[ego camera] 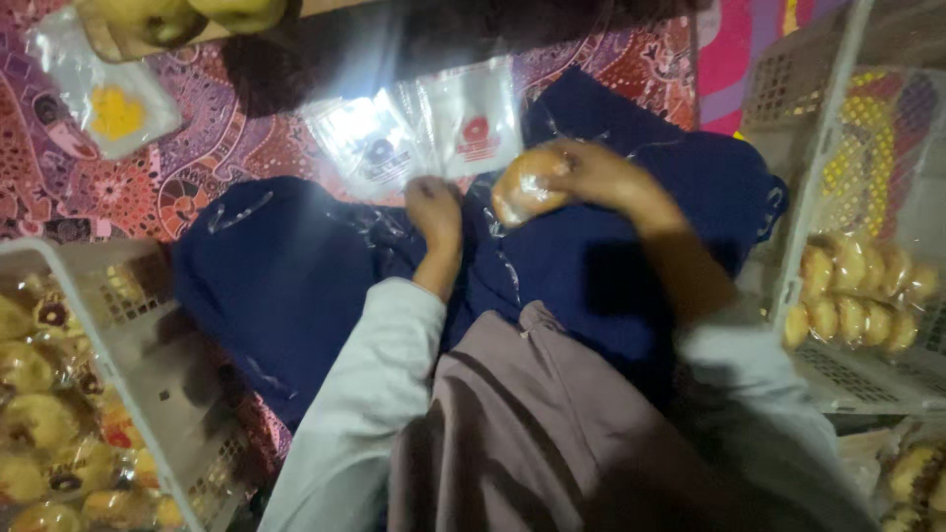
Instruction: The person sits on the floor and repeatedly picks up round buns from a wooden board, places each into a clear plastic bag, and seals it. The packaged buns are then placed into a white plastic crate.
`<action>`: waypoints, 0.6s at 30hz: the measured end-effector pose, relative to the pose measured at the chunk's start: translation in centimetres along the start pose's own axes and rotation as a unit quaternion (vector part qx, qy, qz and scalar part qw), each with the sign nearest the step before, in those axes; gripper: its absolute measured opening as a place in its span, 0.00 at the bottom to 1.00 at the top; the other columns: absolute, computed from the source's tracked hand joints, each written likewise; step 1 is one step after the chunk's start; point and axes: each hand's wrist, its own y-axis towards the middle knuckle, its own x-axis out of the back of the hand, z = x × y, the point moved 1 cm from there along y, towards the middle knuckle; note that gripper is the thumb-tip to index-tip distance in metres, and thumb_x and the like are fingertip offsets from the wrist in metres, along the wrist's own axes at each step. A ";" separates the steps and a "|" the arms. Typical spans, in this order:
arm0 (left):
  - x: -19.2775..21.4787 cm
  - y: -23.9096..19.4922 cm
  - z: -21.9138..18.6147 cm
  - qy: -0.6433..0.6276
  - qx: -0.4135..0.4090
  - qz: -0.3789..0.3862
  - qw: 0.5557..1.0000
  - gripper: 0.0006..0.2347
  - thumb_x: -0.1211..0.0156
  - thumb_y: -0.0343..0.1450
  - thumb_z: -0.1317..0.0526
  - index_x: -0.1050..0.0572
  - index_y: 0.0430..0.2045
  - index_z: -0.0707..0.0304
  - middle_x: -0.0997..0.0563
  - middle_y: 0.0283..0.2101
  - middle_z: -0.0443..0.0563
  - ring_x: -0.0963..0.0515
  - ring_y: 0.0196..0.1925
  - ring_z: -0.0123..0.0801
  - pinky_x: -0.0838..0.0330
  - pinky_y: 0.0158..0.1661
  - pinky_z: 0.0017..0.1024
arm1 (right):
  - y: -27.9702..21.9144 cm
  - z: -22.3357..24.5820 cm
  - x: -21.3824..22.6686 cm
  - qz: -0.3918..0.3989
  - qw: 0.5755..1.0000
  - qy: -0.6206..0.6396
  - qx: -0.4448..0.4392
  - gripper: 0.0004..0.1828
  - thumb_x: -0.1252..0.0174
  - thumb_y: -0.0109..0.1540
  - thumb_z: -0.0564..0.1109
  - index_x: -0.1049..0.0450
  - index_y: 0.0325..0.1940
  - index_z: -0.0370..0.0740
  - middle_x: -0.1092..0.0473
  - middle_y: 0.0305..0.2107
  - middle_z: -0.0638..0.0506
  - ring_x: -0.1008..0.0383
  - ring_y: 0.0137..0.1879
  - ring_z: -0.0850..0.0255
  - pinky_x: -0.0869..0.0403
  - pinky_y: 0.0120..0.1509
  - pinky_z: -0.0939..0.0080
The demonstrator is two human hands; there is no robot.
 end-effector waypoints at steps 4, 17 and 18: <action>0.4 -3.1 4.0 0.167 -0.121 0.060 0.977 0.06 0.43 0.70 0.67 0.27 0.37 0.72 0.22 0.35 0.63 0.23 0.38 0.42 0.28 0.42 0.39 | 3.4 0.3 -3.7 0.054 0.996 -0.069 0.000 0.34 0.35 0.55 0.61 0.24 0.57 0.38 0.22 0.48 0.40 0.20 0.53 0.50 0.25 0.58 0.53; 3.6 -11.0 -11.9 -0.003 -0.017 0.401 0.916 0.06 0.42 0.75 0.60 0.27 0.35 0.64 0.21 0.30 0.50 0.21 0.31 0.33 0.26 0.34 0.30 | -12.1 2.6 2.2 0.005 0.923 0.384 0.032 0.44 0.28 0.55 0.53 0.41 0.69 0.37 0.33 0.60 0.42 0.32 0.67 0.53 0.29 0.69 0.54; 5.2 -10.4 -13.4 0.127 -0.107 0.356 0.920 0.08 0.39 0.73 0.59 0.25 0.38 0.65 0.20 0.30 0.50 0.21 0.30 0.37 0.26 0.32 0.33 | -15.5 1.9 4.2 -0.040 0.916 0.399 0.030 0.44 0.29 0.56 0.53 0.41 0.69 0.36 0.33 0.60 0.41 0.32 0.66 0.53 0.29 0.69 0.54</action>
